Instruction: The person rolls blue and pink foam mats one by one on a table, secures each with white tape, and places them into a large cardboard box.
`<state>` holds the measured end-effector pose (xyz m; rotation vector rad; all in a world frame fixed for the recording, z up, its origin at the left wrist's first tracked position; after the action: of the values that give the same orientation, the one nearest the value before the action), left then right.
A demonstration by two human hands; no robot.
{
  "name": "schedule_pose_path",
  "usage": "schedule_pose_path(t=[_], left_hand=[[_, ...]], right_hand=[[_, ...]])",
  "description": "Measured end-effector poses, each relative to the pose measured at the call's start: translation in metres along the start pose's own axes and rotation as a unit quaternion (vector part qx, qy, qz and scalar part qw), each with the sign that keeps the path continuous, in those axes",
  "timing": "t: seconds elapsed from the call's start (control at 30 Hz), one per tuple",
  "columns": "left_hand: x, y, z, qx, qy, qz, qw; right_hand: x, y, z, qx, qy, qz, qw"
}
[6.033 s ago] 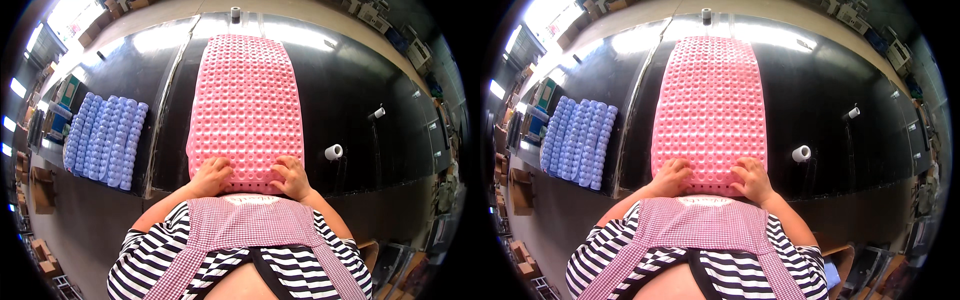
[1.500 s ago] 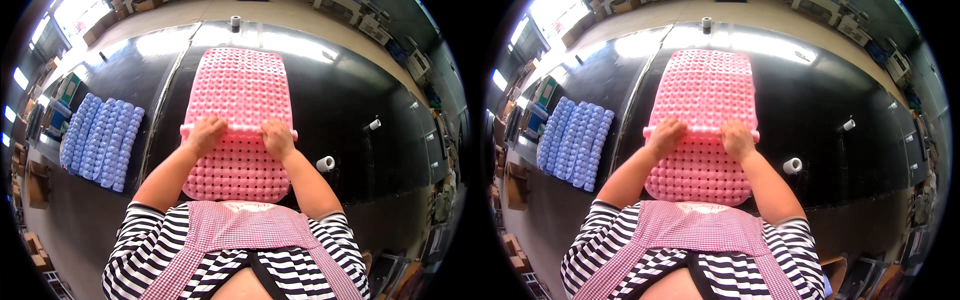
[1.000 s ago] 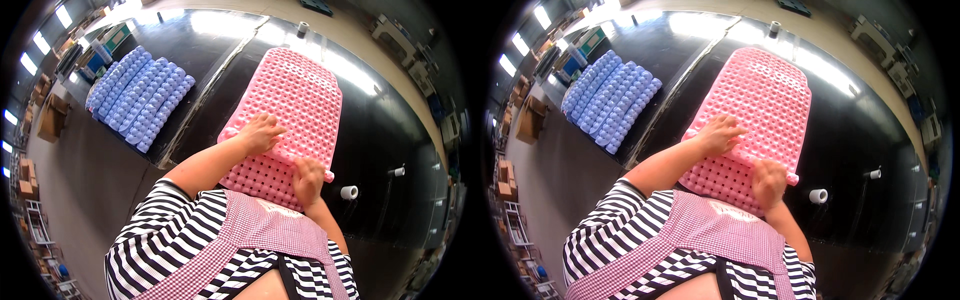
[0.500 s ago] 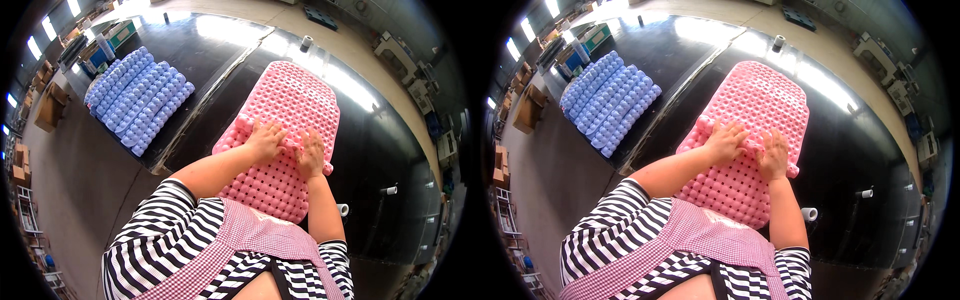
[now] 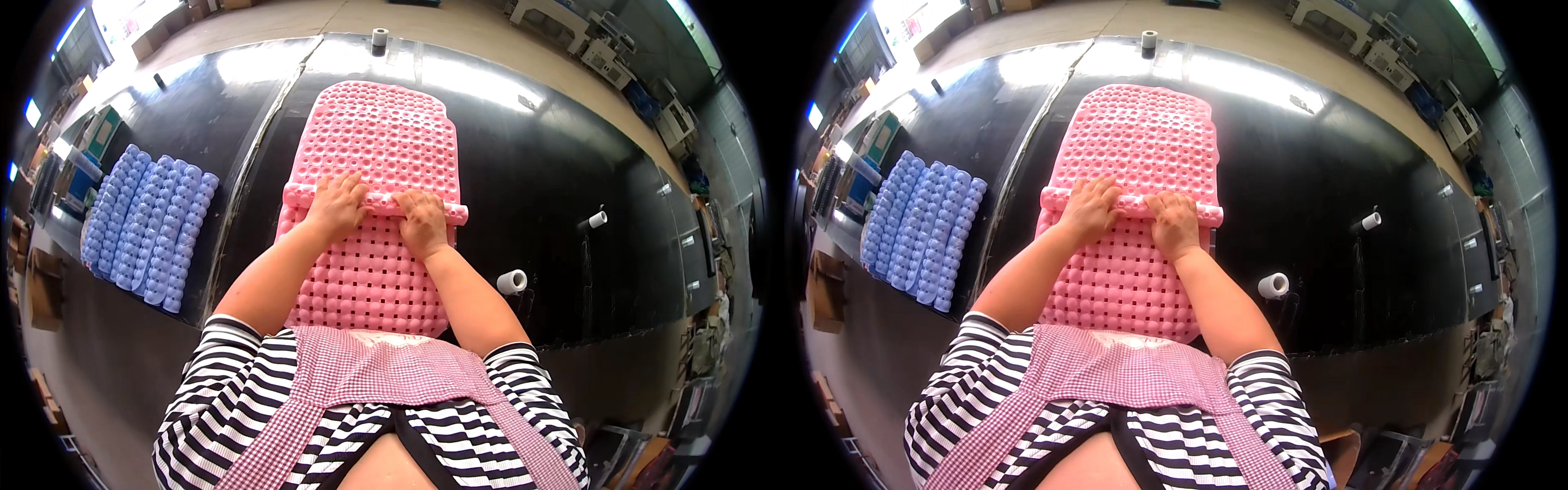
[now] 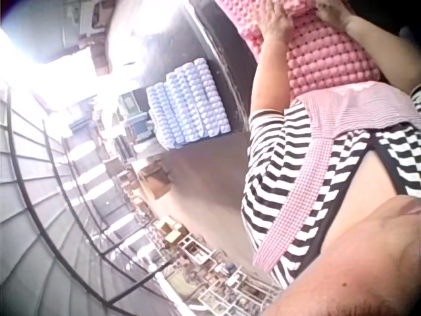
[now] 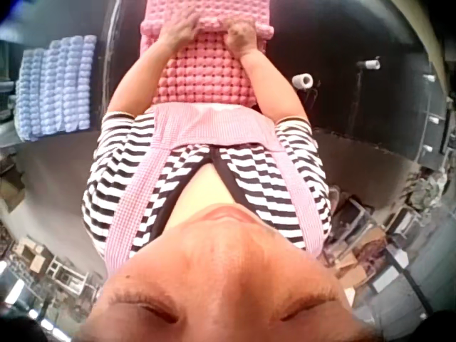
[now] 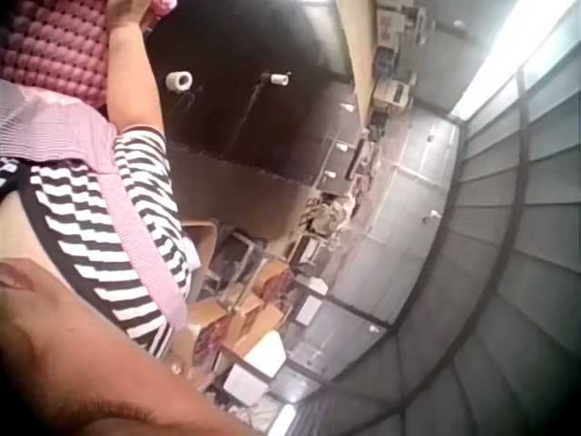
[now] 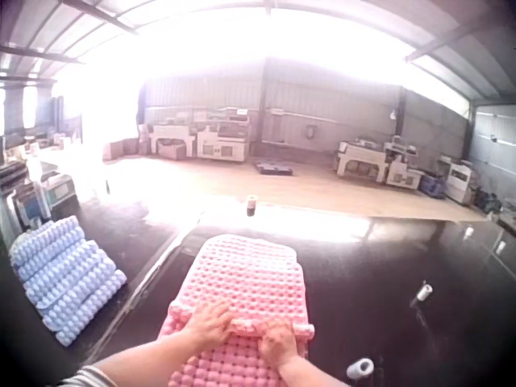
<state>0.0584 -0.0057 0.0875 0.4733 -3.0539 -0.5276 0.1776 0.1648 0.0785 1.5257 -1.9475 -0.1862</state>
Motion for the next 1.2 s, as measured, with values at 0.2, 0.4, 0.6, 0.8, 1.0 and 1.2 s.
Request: schedule_pose_path(t=[0.2, 0.4, 0.6, 0.8, 1.0, 1.2], left_hand=[[-0.059, -0.073, -0.03, 0.022, -0.056, 0.006, 0.998], [-0.11, -0.143, -0.031, -0.084, -0.027, -0.001, 0.996], [-0.113, -0.139, -0.025, -0.145, -0.016, 0.022, 0.989], [-0.11, -0.102, -0.018, -0.063, -0.066, 0.033, 0.995], [-0.032, -0.005, -0.024, 0.138, -0.073, -0.019, 0.988], [0.008, 0.034, -0.005, 0.046, -0.13, -0.078, 0.987]], right_hand=[[0.036, -0.071, -0.039, 0.009, 0.008, -0.076, 0.997], [0.063, -0.124, -0.062, 0.064, 0.036, -0.099, 0.992], [0.056, -0.094, -0.062, 0.154, 0.068, -0.046, 0.985], [0.037, -0.046, -0.049, 0.138, -0.003, -0.023, 0.99], [0.053, -0.052, -0.03, 0.058, -0.044, 0.005, 0.997], [0.036, -0.016, -0.015, 0.039, -0.103, -0.006, 0.994]])
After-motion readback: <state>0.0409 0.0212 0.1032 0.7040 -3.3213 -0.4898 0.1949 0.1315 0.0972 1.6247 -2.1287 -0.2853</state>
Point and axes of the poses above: each hand's wrist, its own y-axis towards the middle knuckle, its own z-axis out of the palm, x = y × z, the point moved 3 cm from there along y, towards the middle knuckle, and after that the axes turned 14 degrees about z, right-handed, at the moved point
